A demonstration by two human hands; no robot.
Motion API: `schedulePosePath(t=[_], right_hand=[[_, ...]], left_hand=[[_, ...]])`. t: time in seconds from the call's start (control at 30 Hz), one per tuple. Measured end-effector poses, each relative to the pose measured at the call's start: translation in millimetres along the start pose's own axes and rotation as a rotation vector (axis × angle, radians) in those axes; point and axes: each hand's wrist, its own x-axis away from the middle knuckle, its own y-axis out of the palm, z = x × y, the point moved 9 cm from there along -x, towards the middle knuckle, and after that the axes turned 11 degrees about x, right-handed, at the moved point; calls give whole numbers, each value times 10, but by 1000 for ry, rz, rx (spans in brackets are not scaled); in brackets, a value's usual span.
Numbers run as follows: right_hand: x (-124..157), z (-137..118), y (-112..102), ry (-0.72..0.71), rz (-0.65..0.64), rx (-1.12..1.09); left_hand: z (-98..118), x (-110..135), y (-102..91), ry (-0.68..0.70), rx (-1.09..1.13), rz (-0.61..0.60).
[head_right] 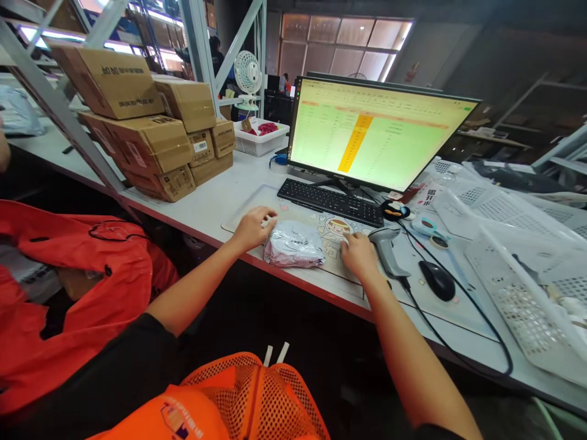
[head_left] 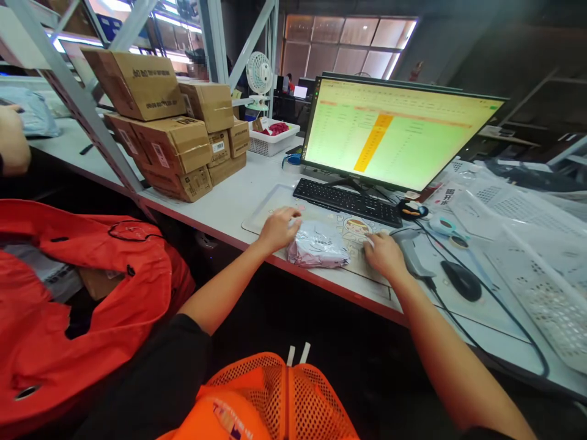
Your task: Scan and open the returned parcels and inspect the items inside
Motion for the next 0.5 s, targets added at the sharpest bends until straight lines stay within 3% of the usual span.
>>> schedulePosePath(t=[0.07, 0.17, 0.33, 0.5], right_hand=[[-163, -212, -150, -42, 59, -174], [-387, -668, -218, -164, 35, -302], [-575, -1204, -35, -315, -60, -377], [-692, -1209, 105, -257, -54, -375]], left_hand=[[264, -60, 238, 148, -95, -203], [355, -68, 551, 157, -276, -402], [376, -29, 669, 193, -395, -380], [504, 57, 775, 395, -294, -458]])
